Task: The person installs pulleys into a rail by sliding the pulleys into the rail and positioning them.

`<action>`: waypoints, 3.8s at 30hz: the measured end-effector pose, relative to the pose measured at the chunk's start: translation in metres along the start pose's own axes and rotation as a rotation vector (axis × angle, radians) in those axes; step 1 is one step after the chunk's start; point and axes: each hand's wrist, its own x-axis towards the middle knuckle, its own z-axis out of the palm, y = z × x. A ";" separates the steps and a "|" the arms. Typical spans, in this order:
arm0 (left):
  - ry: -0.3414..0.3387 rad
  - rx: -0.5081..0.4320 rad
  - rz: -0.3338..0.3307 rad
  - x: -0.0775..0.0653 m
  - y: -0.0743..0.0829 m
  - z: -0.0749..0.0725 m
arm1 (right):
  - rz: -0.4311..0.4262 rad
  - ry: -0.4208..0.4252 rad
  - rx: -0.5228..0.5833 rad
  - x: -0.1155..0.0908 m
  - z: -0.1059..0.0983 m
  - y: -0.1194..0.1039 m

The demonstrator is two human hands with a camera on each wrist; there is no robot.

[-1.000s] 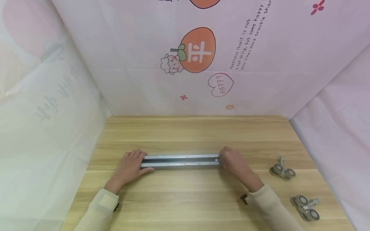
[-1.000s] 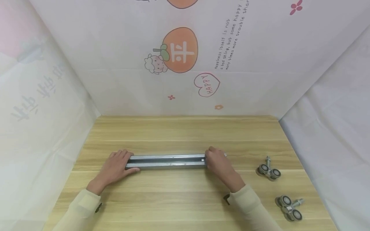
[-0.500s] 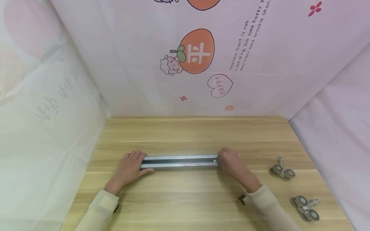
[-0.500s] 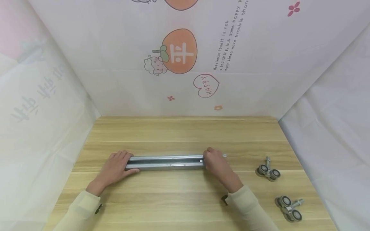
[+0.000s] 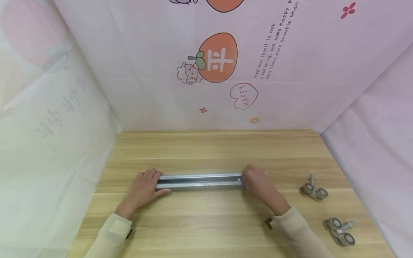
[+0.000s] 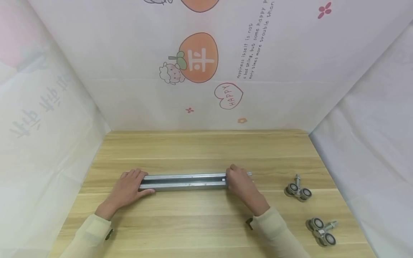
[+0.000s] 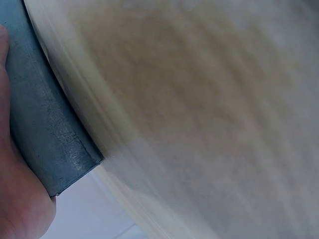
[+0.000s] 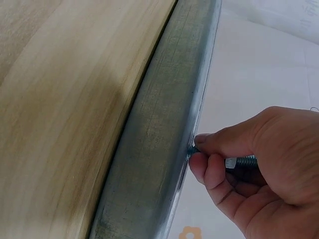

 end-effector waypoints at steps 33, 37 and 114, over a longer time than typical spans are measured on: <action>0.009 0.005 0.009 0.000 -0.003 0.004 | -0.005 -0.021 0.017 0.005 0.006 -0.011; 0.004 -0.002 0.007 -0.001 -0.002 0.004 | -0.020 -0.019 0.011 0.006 0.006 -0.012; 0.005 0.009 0.013 0.001 -0.003 0.003 | -0.097 -0.076 0.048 0.025 0.015 -0.052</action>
